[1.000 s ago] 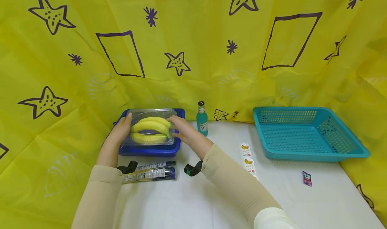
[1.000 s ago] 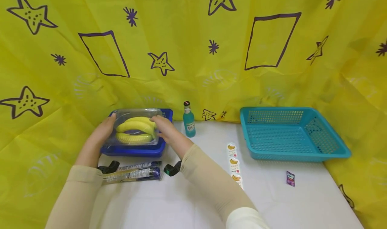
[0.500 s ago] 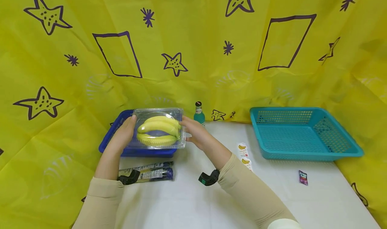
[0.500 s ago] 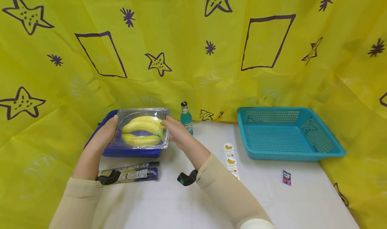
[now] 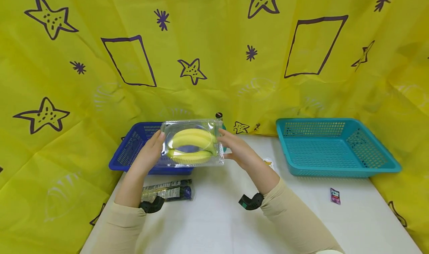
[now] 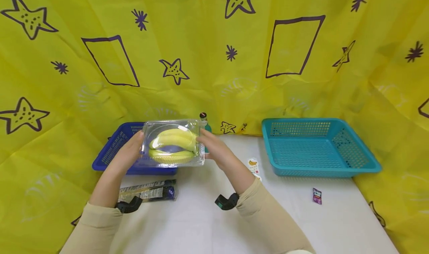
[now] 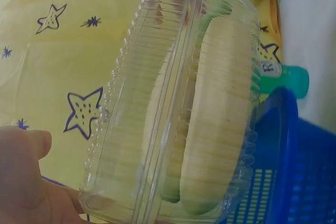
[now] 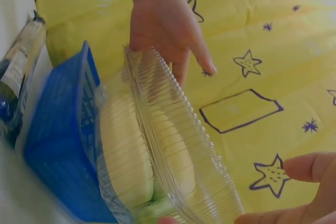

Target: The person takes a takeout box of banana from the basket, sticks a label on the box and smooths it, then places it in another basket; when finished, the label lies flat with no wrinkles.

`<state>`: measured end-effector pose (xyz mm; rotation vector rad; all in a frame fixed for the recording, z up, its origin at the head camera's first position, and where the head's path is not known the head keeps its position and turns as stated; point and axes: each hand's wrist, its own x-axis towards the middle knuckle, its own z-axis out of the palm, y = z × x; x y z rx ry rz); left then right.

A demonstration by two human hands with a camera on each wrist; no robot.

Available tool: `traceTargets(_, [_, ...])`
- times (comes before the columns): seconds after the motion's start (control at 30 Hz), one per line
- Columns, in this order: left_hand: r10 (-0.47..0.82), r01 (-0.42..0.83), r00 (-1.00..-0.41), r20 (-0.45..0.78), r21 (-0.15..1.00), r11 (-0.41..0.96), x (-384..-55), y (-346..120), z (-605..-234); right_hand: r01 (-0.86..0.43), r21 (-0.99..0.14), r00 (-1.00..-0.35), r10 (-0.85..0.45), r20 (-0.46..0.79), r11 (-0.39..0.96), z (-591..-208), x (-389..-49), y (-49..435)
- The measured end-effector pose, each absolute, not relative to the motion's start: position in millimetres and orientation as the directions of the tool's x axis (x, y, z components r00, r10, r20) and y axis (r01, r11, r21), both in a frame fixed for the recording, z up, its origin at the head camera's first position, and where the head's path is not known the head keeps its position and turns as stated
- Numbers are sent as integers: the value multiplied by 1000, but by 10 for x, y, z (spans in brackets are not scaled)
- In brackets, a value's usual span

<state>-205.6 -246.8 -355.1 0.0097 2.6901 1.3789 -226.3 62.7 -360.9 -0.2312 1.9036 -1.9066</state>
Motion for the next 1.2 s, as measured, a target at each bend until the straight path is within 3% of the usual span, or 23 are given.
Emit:
traceTargets(0.5, [177, 11, -980, -93, 859, 512, -1988, -1996, -3831, 107, -991, -918, -374, -129, 80, -3796, -2085, 1280])
traceTargets(0.97, [175, 39, -982, -69, 838, 544, -1945, -1527, -4116, 112, -986, -930, -337, -147, 121, -4032, -1933, 1739])
traceTargets(1.2, [151, -6, -984, -92, 872, 490, -1898, -1320, -4300, 140, -981, -932, -317, -177, 135, -4176, -1907, 1871])
